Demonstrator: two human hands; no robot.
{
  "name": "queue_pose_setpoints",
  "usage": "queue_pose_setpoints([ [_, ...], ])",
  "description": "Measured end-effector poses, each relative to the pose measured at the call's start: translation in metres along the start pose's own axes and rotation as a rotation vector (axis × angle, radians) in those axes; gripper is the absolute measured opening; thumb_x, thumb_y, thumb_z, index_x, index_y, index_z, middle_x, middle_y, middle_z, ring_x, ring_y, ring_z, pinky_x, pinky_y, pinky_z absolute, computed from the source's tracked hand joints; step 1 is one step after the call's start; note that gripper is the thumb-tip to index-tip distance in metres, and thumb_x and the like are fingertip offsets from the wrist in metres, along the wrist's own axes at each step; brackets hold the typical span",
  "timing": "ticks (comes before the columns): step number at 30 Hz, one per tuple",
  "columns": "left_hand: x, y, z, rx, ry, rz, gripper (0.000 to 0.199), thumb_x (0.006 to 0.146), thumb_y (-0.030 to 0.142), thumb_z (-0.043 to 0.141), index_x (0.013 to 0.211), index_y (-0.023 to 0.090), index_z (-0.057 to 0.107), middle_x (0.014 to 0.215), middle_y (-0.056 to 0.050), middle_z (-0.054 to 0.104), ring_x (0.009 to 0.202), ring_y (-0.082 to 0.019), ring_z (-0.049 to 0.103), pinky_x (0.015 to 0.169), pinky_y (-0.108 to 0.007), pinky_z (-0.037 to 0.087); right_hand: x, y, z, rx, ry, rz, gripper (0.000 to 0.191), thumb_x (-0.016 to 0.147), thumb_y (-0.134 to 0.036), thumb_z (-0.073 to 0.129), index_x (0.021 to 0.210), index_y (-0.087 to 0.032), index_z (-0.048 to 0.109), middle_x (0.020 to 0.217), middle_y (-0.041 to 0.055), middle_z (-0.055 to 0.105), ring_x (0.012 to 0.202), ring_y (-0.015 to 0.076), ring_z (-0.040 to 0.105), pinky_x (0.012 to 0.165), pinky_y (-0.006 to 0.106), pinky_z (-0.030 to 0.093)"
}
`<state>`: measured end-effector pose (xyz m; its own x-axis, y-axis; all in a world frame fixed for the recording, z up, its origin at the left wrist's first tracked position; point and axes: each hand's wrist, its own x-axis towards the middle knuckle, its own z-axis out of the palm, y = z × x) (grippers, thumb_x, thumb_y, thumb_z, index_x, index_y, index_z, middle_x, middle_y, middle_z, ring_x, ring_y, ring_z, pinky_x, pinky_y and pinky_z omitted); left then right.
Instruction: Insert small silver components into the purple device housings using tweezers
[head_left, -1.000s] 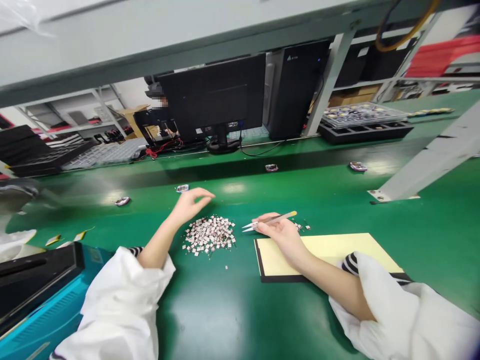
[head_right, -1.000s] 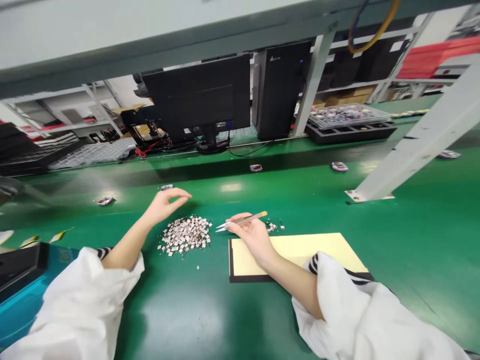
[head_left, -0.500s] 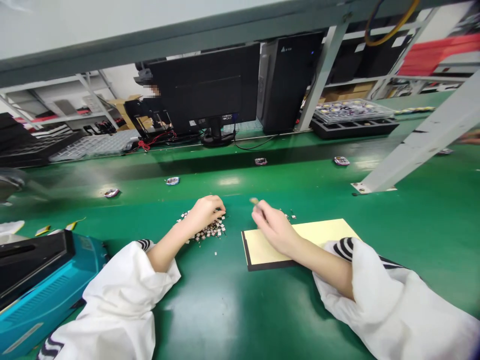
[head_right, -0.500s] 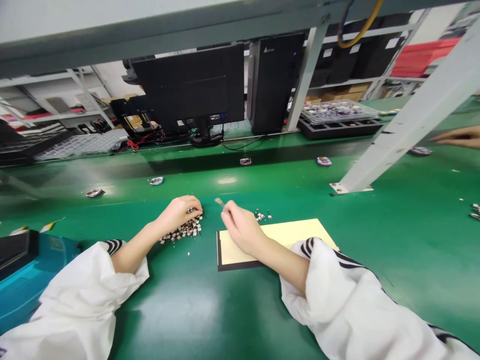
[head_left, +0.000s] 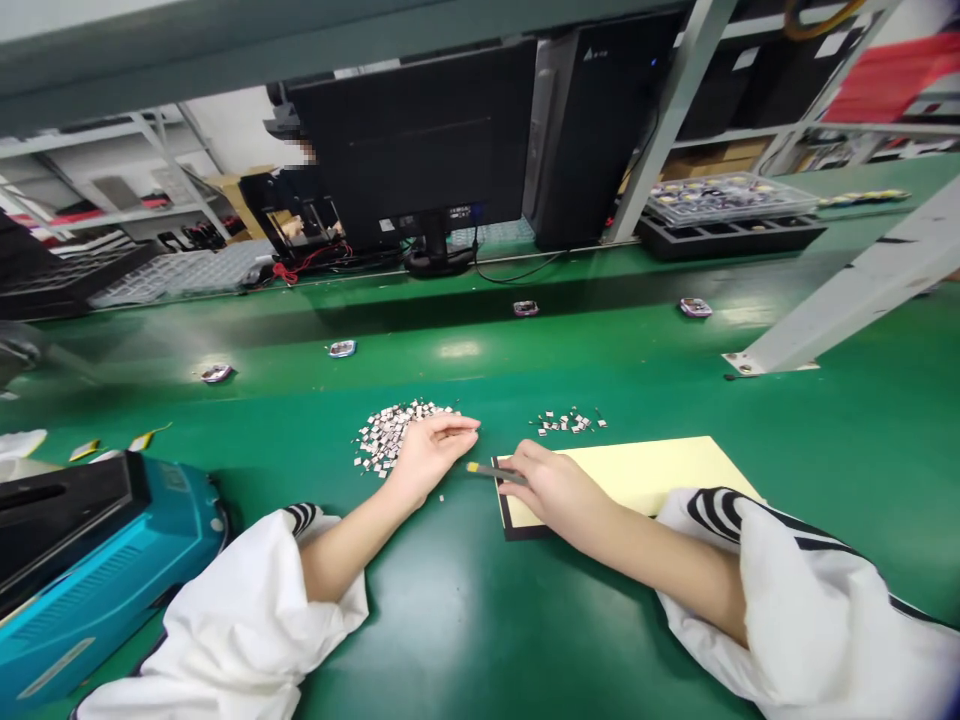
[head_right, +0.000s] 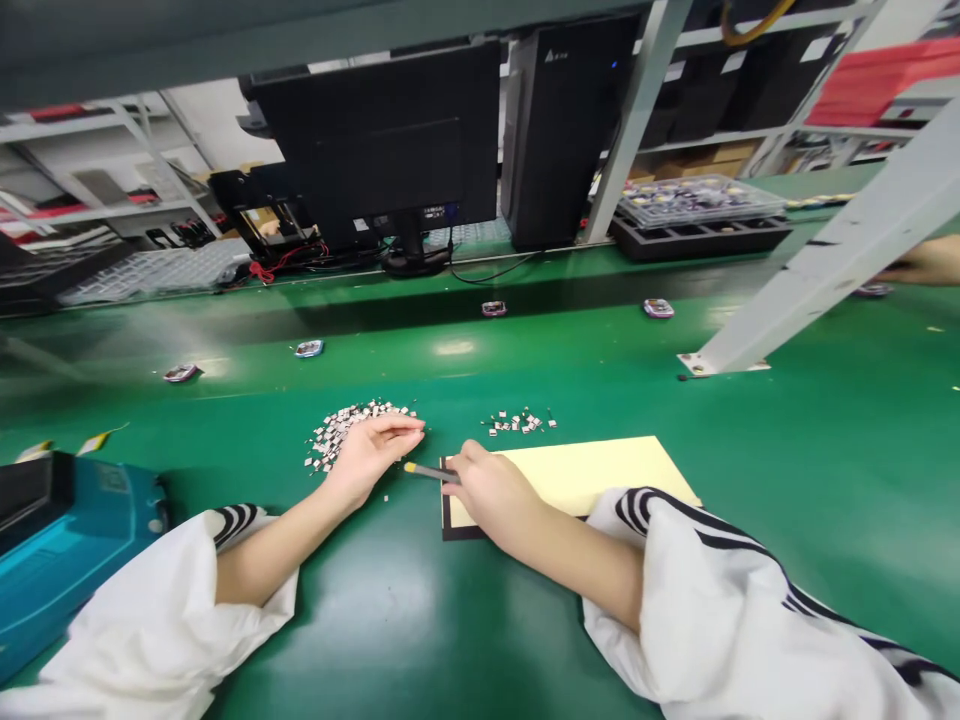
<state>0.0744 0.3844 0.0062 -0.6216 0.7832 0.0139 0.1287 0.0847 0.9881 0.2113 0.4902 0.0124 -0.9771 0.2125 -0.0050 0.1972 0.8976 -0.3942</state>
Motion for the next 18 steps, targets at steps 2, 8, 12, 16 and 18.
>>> queue_pose_setpoints([
  [2, 0.000, -0.001, 0.001, -0.028, 0.008, -0.016, 0.017, 0.061, 0.023, 0.066, 0.074, 0.012, 0.062, 0.078, -0.005, 0.064, 0.073, -0.013, 0.061, 0.071, -0.023, 0.049, -0.001, -0.003, 0.003, -0.047, -0.023, -0.004, 0.017, 0.078, -0.015, 0.055, 0.093, -0.012, 0.061, 0.083, 0.0091, 0.057, 0.063, 0.0184, 0.058, 0.058, 0.028, 0.044],
  [8, -0.001, 0.000, 0.004, -0.103, -0.004, -0.056, 0.018, 0.054, 0.020, 0.071, 0.063, 0.012, 0.058, 0.064, -0.002, 0.062, 0.062, -0.012, 0.060, 0.063, -0.023, 0.051, -0.002, -0.009, 0.008, -0.077, -0.046, -0.009, 0.016, 0.080, -0.007, 0.048, 0.091, -0.010, 0.060, 0.083, 0.0113, 0.057, 0.067, 0.0206, 0.058, 0.059, 0.030, 0.044],
  [12, -0.005, -0.001, 0.007, -0.124, 0.013, -0.015, 0.017, 0.055, 0.021, 0.071, 0.060, 0.012, 0.057, 0.066, -0.002, 0.062, 0.063, -0.012, 0.060, 0.064, -0.024, 0.052, 0.000, -0.009, 0.002, 0.023, -0.033, 0.005, 0.010, 0.079, -0.013, 0.051, 0.082, -0.010, 0.060, 0.081, 0.0126, 0.058, 0.069, 0.0229, 0.057, 0.060, 0.031, 0.042],
  [16, -0.008, -0.006, 0.007, -0.095, 0.025, 0.015, 0.016, 0.057, 0.021, 0.069, 0.065, 0.012, 0.059, 0.069, -0.003, 0.062, 0.066, -0.013, 0.061, 0.068, -0.026, 0.053, 0.006, -0.001, -0.002, 0.222, 0.003, 0.065, 0.004, 0.074, -0.015, 0.058, 0.074, -0.012, 0.060, 0.074, 0.0093, 0.060, 0.065, 0.0217, 0.057, 0.059, 0.030, 0.040],
  [18, -0.008, -0.006, 0.006, -0.077, 0.032, 0.040, 0.015, 0.059, 0.021, 0.067, 0.068, 0.012, 0.061, 0.073, -0.004, 0.061, 0.069, -0.013, 0.061, 0.071, -0.027, 0.053, 0.009, 0.005, -0.004, 0.359, 0.025, 0.102, 0.005, 0.071, -0.016, 0.059, 0.067, -0.014, 0.059, 0.066, 0.0048, 0.060, 0.061, 0.0185, 0.057, 0.057, 0.027, 0.040],
])
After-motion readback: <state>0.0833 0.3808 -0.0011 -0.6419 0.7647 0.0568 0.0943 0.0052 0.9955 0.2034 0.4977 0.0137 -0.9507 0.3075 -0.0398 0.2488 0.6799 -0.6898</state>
